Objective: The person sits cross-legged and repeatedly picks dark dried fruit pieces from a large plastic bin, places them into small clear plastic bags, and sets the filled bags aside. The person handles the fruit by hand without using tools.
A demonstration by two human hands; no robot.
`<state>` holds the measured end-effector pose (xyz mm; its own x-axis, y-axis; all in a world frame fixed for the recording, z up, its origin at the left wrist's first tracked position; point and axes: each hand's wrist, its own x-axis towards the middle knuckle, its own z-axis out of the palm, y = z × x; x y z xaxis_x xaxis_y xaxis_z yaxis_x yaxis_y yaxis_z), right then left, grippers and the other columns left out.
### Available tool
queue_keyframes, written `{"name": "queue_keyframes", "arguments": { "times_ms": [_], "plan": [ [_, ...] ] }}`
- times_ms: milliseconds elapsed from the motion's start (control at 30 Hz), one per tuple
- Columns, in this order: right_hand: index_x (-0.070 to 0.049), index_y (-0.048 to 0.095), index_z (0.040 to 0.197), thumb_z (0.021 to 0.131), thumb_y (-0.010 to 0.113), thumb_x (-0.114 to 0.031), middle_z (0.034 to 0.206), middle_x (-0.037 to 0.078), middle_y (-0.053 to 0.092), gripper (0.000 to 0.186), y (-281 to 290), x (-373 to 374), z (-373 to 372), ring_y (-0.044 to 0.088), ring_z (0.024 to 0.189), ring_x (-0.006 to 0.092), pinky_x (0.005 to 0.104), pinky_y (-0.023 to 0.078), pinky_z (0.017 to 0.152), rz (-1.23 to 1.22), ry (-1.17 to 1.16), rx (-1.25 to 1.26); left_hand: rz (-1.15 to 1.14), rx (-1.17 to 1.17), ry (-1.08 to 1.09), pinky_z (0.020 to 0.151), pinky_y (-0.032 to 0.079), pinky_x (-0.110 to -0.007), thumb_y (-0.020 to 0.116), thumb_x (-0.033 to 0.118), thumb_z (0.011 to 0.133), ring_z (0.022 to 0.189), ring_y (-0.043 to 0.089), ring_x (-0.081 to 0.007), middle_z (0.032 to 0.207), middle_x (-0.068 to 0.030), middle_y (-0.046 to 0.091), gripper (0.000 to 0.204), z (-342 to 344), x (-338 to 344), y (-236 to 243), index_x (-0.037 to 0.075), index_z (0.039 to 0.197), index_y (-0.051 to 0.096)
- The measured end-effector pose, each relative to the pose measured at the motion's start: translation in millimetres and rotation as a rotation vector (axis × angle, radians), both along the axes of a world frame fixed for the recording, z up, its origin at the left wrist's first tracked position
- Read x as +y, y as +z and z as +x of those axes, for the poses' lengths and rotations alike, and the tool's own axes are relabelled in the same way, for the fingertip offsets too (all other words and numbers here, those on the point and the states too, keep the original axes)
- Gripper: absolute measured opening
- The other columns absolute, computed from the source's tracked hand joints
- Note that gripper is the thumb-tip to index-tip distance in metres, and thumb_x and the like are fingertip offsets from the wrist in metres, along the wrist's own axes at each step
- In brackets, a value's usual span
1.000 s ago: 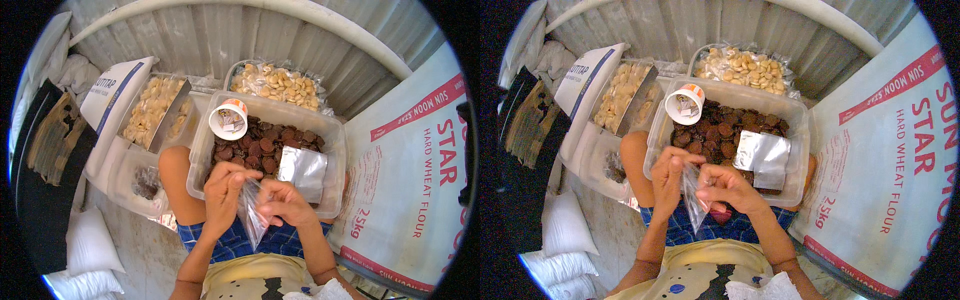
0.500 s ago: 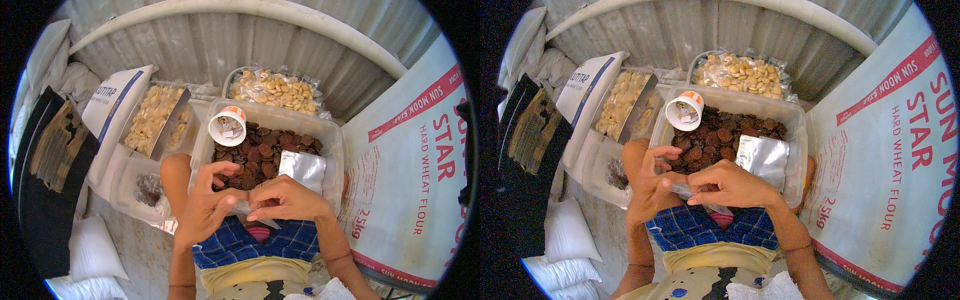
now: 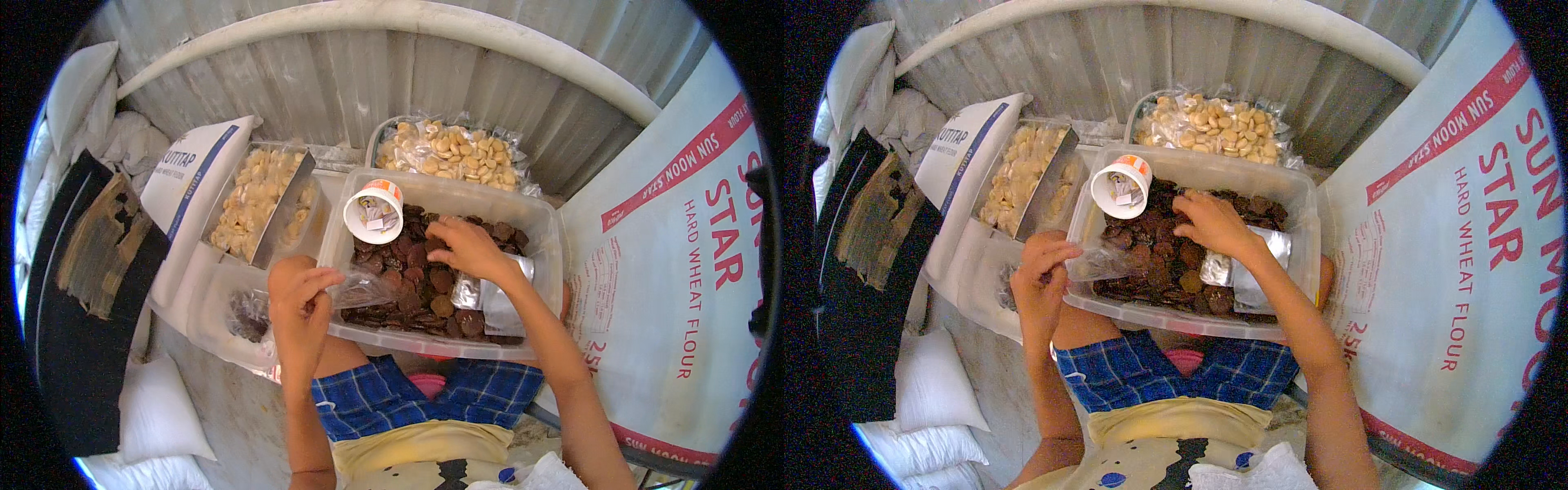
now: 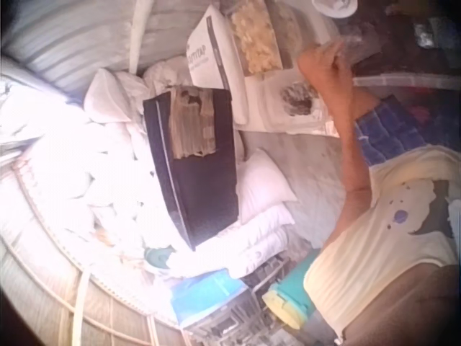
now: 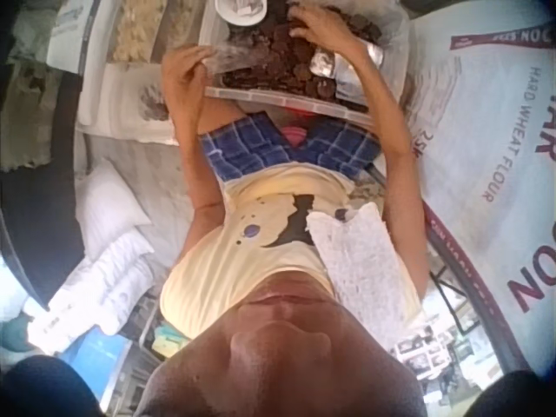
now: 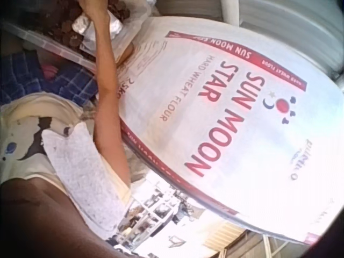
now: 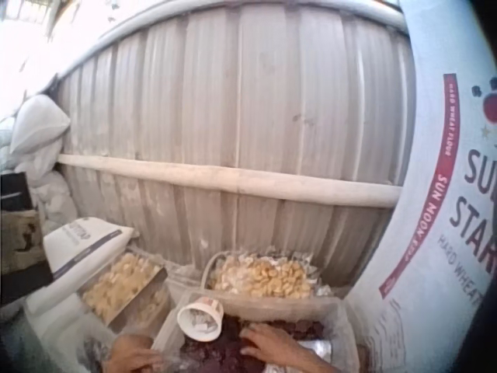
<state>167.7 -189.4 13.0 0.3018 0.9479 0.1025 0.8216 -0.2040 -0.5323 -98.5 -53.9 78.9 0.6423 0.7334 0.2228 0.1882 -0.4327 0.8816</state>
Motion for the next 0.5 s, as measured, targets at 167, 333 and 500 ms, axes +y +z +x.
{"name": "queue_keyframes", "arguments": {
  "times_ms": [167,333,500],
  "plan": [
    [-0.002,0.064,0.101,0.084,0.071,-0.017,0.101,0.017,0.063,0.024,-21,-1,10,0.062,0.099,0.0362,0.0447,0.050,0.083,-0.059,-0.063,-0.009,-0.057,-0.084,0.045,0.065,0.046,-0.021,0.052,-0.012,0.083,0.085,0.060,-0.0069,0.105,-0.0095,0.069,0.030,-10,-10,-20,0.001,0.099,0.074],
    [-0.004,0.068,0.100,0.084,0.070,-0.021,0.096,0.015,0.067,0.023,-11,-1,17,0.064,0.094,0.0338,0.0428,0.050,0.082,0.032,-0.051,0.334,-0.052,-0.040,-0.033,0.073,0.050,-0.025,0.052,-0.012,0.084,0.091,0.064,-0.0152,0.104,-0.0096,0.071,0.028,-2,-20,-35,0.002,0.095,0.074],
    [-0.008,0.057,0.120,0.076,0.079,-0.010,0.096,0.015,0.063,0.049,-31,6,-3,0.062,0.097,0.0327,0.0437,0.049,0.084,-0.035,-0.046,0.407,-0.186,-0.064,-0.102,0.063,0.044,-0.021,0.054,-0.011,0.082,0.075,0.058,-0.0077,0.104,-0.0081,0.070,0.029,14,-30,-59,0.001,0.097,0.075]
  ]
}}
